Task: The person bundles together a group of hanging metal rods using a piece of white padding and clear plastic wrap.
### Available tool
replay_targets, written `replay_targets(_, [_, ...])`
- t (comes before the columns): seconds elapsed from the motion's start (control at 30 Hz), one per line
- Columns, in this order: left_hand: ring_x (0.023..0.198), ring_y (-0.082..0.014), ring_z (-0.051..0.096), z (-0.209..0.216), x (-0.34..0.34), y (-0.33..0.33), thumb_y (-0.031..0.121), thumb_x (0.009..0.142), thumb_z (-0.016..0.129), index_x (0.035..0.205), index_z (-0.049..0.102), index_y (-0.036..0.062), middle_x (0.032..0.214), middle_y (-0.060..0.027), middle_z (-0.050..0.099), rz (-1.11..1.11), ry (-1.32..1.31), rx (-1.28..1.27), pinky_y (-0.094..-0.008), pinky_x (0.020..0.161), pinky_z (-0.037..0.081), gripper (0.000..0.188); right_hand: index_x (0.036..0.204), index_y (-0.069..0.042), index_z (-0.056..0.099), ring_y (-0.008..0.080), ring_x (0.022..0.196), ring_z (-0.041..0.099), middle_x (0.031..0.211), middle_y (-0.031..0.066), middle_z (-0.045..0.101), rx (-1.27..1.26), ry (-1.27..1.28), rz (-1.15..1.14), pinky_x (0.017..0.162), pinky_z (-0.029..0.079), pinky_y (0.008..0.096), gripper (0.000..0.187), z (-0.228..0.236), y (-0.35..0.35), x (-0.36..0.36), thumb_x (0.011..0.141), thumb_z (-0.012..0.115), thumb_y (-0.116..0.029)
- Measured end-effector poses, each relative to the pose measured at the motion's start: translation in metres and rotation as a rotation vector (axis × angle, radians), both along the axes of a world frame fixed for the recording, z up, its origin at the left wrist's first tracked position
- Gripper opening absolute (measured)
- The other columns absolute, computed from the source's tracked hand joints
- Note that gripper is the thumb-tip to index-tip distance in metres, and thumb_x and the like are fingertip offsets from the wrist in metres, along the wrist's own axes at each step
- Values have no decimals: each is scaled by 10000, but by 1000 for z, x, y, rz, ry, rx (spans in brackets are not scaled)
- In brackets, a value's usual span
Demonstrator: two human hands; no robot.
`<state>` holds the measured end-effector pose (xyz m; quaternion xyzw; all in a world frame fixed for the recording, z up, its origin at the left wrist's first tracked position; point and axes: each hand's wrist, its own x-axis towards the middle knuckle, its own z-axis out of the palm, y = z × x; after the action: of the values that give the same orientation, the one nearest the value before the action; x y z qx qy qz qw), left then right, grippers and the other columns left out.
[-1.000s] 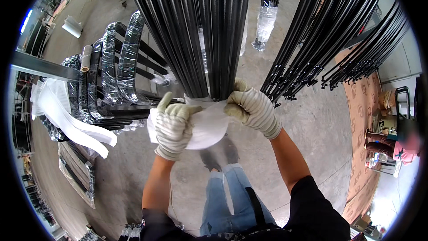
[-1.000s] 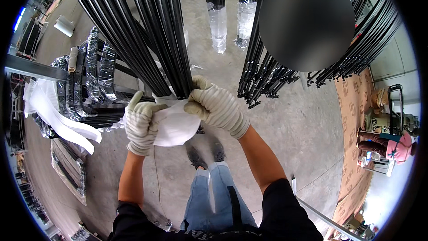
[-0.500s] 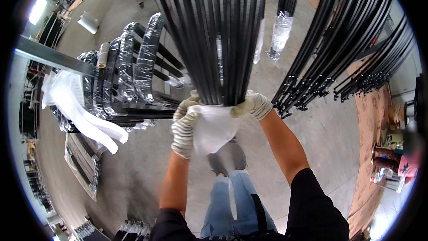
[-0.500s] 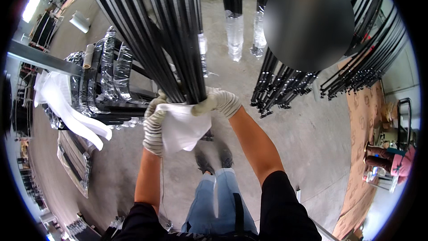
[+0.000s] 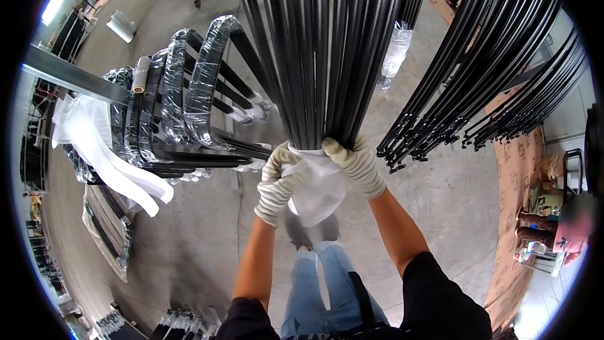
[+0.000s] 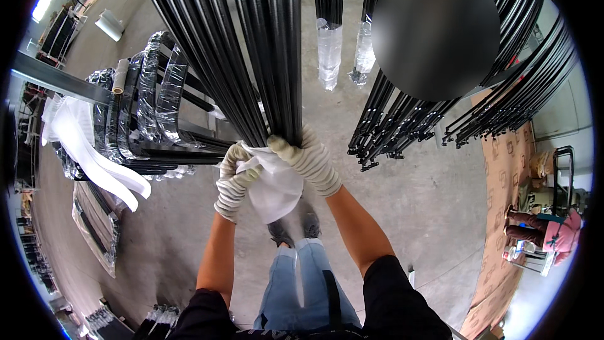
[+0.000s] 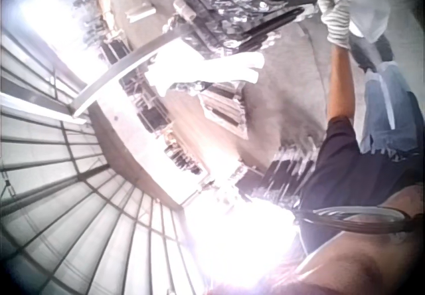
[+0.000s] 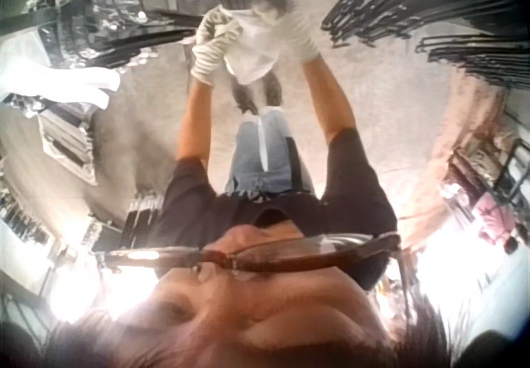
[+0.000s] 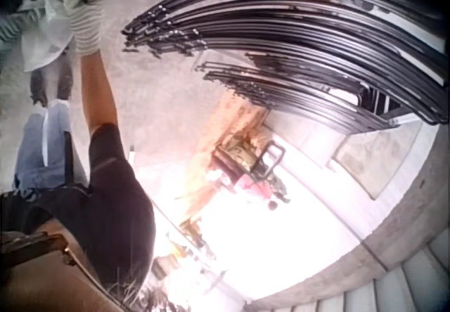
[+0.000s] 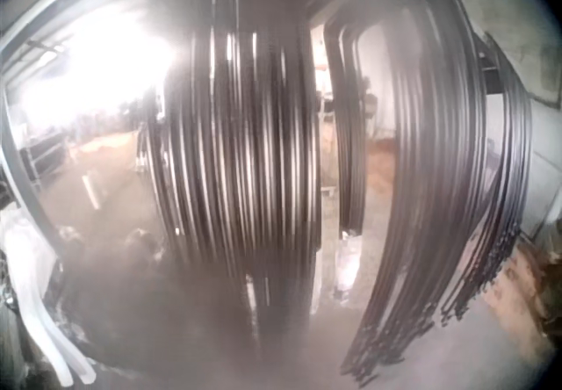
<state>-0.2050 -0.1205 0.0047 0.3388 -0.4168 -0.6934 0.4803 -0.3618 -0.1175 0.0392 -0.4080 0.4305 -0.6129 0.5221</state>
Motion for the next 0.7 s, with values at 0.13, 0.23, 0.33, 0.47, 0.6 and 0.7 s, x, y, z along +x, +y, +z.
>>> replay_targets(0.13, [636,-35,445,4,-9,2,30,712,620,760,491,82,721,44,490,48,2,-34,-162,570,395,147,835,-41,588,58,643,503,712,-12,579,54,97,-7,562,430,218,167,-3,0,-12,718,642,-148])
replay_targets(0.23, [701,-42,458,-23,-8,3,43,694,657,752,503,85,758,30,522,119,223,211,-186,648,409,171,815,-36,591,59,623,506,688,-6,581,17,176,-48,550,426,217,163,1,2,-17,714,646,-151])
replay_targets(0.33, [707,-42,445,-25,-4,3,40,689,657,754,490,92,764,35,499,20,194,229,-189,672,396,186,815,-35,592,60,607,509,674,-3,581,26,183,-21,540,427,218,159,0,3,-22,712,643,-144])
replay_targets(0.47, [737,-46,437,-27,-22,7,56,679,681,782,474,98,831,26,486,201,65,11,-197,718,383,235,833,-37,590,60,612,516,677,-1,583,16,207,103,544,435,218,167,-16,-8,-34,705,641,-131])
replay_targets(0.6, [786,-69,449,-17,-37,12,55,674,673,822,465,98,826,31,485,365,-132,-370,-249,835,372,258,876,-45,579,61,635,525,710,-3,584,5,138,255,554,446,216,200,-36,-12,-33,692,632,-104])
replay_targets(0.7, [774,-80,430,-14,-34,11,82,662,700,788,446,93,799,13,472,412,-107,-265,-226,800,356,284,896,-49,572,69,650,530,732,0,581,25,304,307,565,450,218,233,-24,-16,-28,671,630,-69])
